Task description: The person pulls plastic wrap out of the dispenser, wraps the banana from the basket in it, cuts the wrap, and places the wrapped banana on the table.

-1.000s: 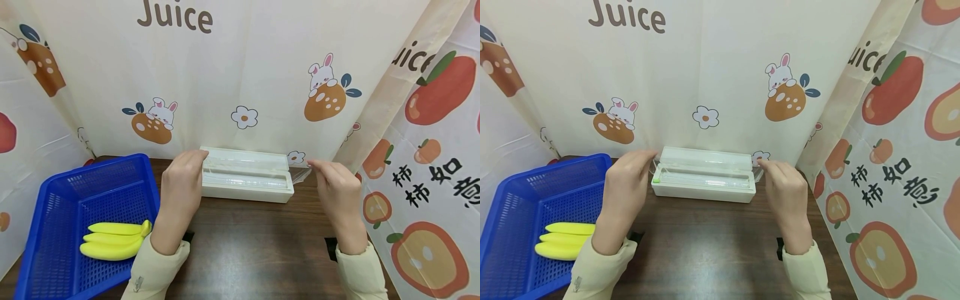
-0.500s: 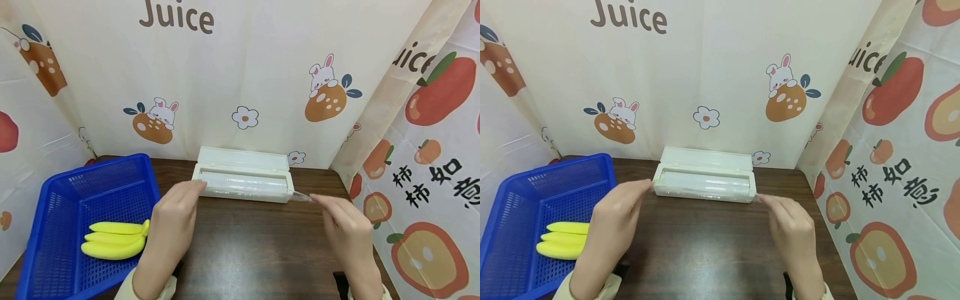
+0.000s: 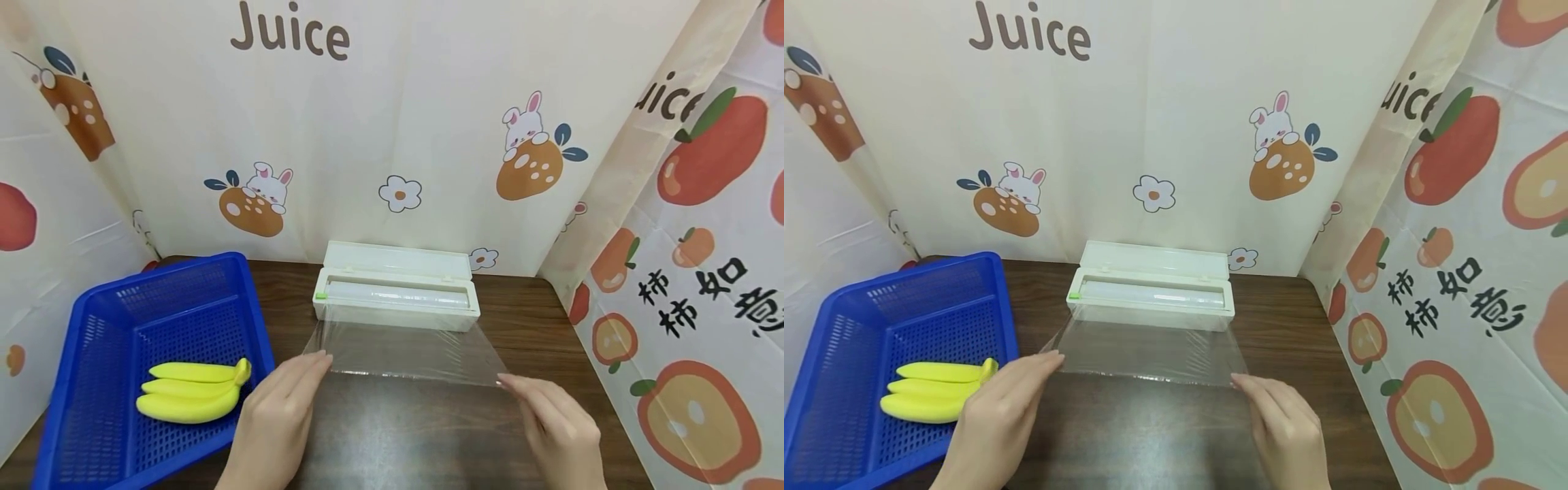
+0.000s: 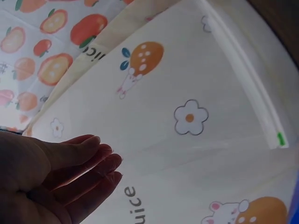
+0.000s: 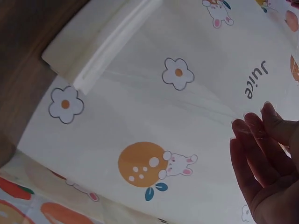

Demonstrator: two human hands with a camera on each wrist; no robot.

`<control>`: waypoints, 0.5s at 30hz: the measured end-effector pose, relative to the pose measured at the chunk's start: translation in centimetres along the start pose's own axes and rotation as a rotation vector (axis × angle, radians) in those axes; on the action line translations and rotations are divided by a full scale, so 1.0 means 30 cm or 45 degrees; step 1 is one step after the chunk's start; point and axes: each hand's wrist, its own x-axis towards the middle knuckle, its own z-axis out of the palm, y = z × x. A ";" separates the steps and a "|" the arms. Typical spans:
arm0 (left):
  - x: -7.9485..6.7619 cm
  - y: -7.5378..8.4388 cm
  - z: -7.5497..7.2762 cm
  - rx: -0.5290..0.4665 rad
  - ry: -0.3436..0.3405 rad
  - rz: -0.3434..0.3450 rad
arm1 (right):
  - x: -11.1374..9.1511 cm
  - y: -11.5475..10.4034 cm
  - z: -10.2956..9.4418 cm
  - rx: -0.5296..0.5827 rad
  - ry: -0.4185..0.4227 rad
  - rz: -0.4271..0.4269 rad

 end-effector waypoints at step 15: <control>-0.187 0.000 0.018 0.073 -0.024 0.113 | -0.218 0.009 0.048 0.198 -0.008 -0.111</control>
